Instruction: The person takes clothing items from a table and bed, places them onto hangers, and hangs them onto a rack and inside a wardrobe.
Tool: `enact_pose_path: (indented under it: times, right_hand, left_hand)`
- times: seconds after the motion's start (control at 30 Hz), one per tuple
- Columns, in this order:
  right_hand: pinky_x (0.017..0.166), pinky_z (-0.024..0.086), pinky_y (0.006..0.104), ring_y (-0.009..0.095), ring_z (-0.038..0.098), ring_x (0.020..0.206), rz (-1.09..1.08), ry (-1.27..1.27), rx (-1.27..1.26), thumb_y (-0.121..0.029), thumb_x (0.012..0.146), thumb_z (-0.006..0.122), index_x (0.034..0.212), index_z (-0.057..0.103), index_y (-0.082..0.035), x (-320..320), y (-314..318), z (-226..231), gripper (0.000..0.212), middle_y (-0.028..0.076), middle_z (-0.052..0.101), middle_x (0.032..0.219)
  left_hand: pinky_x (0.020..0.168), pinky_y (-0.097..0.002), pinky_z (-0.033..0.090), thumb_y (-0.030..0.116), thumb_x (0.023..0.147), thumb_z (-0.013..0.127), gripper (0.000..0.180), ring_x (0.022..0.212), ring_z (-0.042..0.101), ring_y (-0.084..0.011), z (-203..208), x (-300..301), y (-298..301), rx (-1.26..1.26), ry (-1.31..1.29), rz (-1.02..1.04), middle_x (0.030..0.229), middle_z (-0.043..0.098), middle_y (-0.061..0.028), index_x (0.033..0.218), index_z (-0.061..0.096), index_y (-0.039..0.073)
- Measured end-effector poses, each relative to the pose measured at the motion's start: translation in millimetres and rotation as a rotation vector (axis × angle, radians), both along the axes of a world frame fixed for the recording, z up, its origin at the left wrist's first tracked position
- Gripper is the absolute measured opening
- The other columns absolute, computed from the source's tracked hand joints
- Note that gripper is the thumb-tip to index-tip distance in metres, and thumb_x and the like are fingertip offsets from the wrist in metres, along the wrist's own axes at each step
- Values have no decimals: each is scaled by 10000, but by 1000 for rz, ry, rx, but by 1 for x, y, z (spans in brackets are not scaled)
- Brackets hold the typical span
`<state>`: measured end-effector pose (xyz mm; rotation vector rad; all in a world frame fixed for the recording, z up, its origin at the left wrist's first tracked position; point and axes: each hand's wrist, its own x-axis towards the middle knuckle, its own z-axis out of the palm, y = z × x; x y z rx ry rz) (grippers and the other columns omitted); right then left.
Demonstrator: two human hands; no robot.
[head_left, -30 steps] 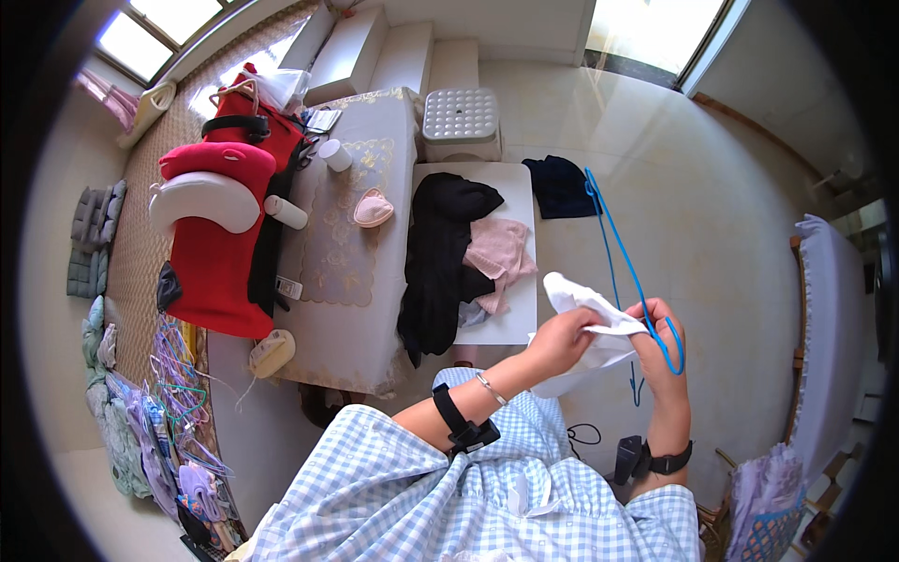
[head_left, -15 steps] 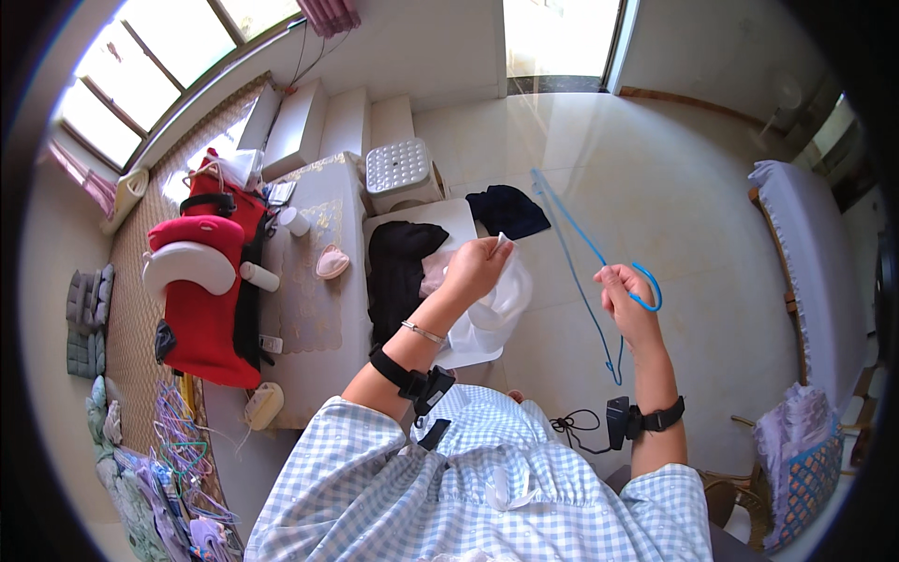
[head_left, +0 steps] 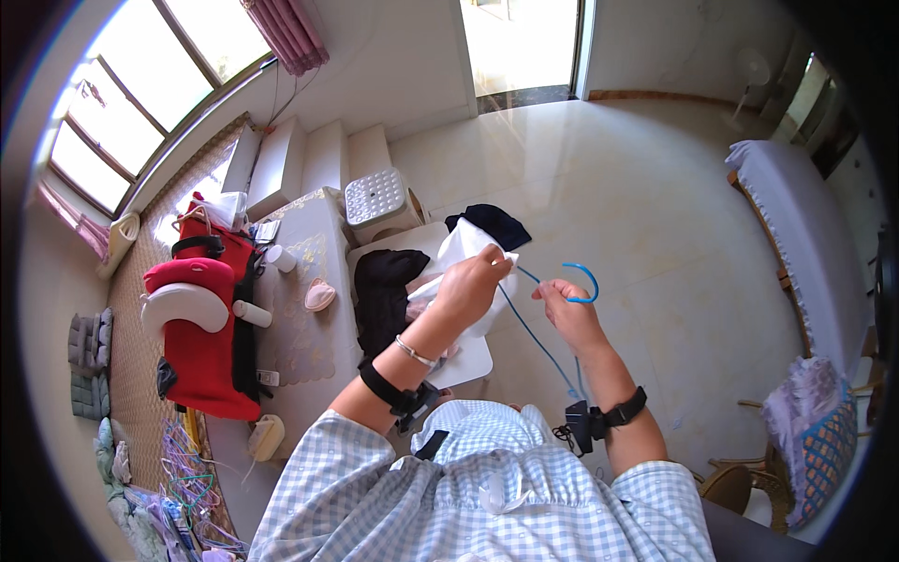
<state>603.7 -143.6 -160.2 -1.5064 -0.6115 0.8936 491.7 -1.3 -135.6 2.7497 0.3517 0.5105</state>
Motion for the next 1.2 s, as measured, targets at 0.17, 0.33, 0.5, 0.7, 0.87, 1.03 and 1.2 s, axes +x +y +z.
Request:
enact_pose_path:
  times: [0.17, 0.33, 0.5, 0.7, 0.87, 1.03, 1.2]
  right_hand:
    - [382, 175, 187, 7, 241, 411, -144, 108, 151, -244, 889, 486, 775, 531, -46, -8, 9, 36, 233, -78, 320, 476]
    - [385, 166, 194, 20, 231, 408, -227, 180, 349, -248, 888, 495, 754, 514, -71, -13, 1, 60, 222, -74, 314, 492]
    - [397, 176, 203, 26, 225, 405, -379, 171, 546, -256, 891, 487, 722, 454, -89, 5, -12, 81, 240, -57, 289, 484]
    - [411, 175, 215, 35, 199, 424, -551, 151, 597, -284, 884, 497, 699, 383, -94, 31, -16, 92, 289, -51, 274, 501]
    - [412, 176, 208, 39, 206, 429, -789, 127, 657, -273, 863, 539, 711, 365, -93, 61, -17, 85, 292, -51, 269, 522]
    - [413, 180, 211, 34, 226, 429, -795, 54, 585, -173, 832, 579, 731, 387, -103, 62, -10, 77, 227, -60, 273, 521]
    - [422, 243, 186, 38, 284, 447, -848, 59, 478, -135, 797, 618, 810, 387, -92, 52, -1, 46, 235, -42, 339, 547]
  left_hand:
    - [641, -391, 467, -30, 708, 482, 385, 750, 563, -304, -5, 8, -12, -144, -257, 272, 955, 504, -85, 1062, 533, 113]
    - [643, -429, 450, -16, 697, 498, 307, 790, 534, -353, -57, 26, -5, -307, -258, 464, 922, 476, -110, 974, 461, 110]
    - [605, -357, 427, 40, 681, 574, 218, 723, 521, -282, -90, 27, -33, -548, -191, 403, 753, 496, -106, 871, 470, 70]
    - [557, -312, 402, 128, 714, 638, 197, 607, 497, -219, -88, 28, -59, -660, -189, 299, 673, 511, -92, 797, 488, 32]
    - [595, -335, 427, 60, 707, 607, 137, 657, 518, -248, -75, 21, -59, -658, -90, 190, 739, 524, -111, 787, 501, 24]
    - [623, -335, 438, 11, 666, 551, 134, 697, 535, -261, -65, 16, -59, -698, -61, 167, 744, 525, -118, 799, 541, 26]
    - [514, -272, 434, -8, 680, 553, 154, 570, 536, -162, -51, 25, -61, -676, 16, 116, 754, 546, -98, 834, 546, -1]
